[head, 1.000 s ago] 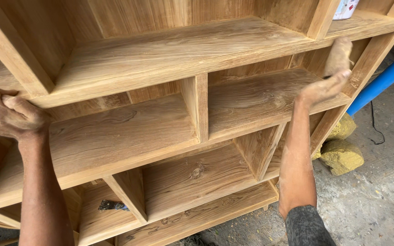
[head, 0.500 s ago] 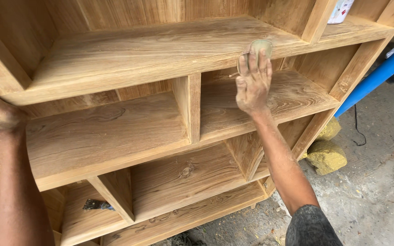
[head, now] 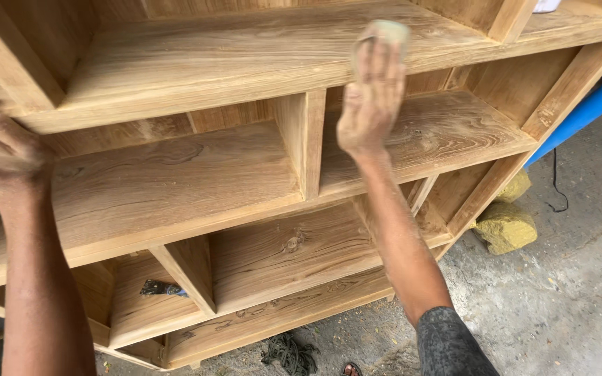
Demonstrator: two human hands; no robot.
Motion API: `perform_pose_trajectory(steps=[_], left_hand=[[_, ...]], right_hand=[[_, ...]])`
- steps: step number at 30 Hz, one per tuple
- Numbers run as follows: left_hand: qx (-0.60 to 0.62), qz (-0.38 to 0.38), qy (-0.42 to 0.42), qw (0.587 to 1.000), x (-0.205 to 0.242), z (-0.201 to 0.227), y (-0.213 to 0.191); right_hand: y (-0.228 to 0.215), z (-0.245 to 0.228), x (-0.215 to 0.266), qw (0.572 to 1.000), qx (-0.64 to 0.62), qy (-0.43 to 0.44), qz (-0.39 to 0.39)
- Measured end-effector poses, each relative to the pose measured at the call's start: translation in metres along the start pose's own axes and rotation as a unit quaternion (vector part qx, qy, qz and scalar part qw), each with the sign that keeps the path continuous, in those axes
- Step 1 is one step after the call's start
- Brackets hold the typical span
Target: The person sands the interior shelves and dividers of a wooden bookshelf using a sanding block. They systematically smooth the flat surfaces and edges of the wooden compartments while standing in a workshop.
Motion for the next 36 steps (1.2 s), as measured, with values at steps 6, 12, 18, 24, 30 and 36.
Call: perform_pose_trajectory(steps=[6,12,18,24,30,36], left_hand=[[-0.011,0.107,-0.091,0.99,-0.021,0.018,-0.027],[0.021,0.029,-0.081,0.996,-0.01,0.005,-0.018],[-0.028,0.124,-0.102,0.987,-0.028,0.023,-0.027],[-0.011,0.066,-0.049,0.997,-0.039,0.023,-0.047],[0.133,-0.04,-0.057,0.989,-0.031,0.014,-0.054],[0.131,-0.032,-0.064,0.989,-0.055,0.036,-0.079]], right_hand=[[0.041,-0.066,0.011,0.972,0.041,0.189,0.135],[0.057,-0.162,-0.023,0.933,0.035,-0.083,-0.347],[0.035,-0.076,0.003,0.977,0.0,0.194,0.087],[0.11,-0.292,-0.033,0.947,0.058,-0.124,-0.291],[0.074,-0.148,0.005,0.992,0.047,-0.011,-0.112],[0.114,-0.288,-0.005,0.985,-0.12,-0.099,-0.075]])
Point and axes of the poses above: each hand's wrist, its own x-axis away from the middle knuckle, its own y-axis out of the palm, z = x × y, the point moved 4 cm from there along -x, towards the middle knuckle, and after that the axes turned 8 degrees about -x, right-handed, at the moved point
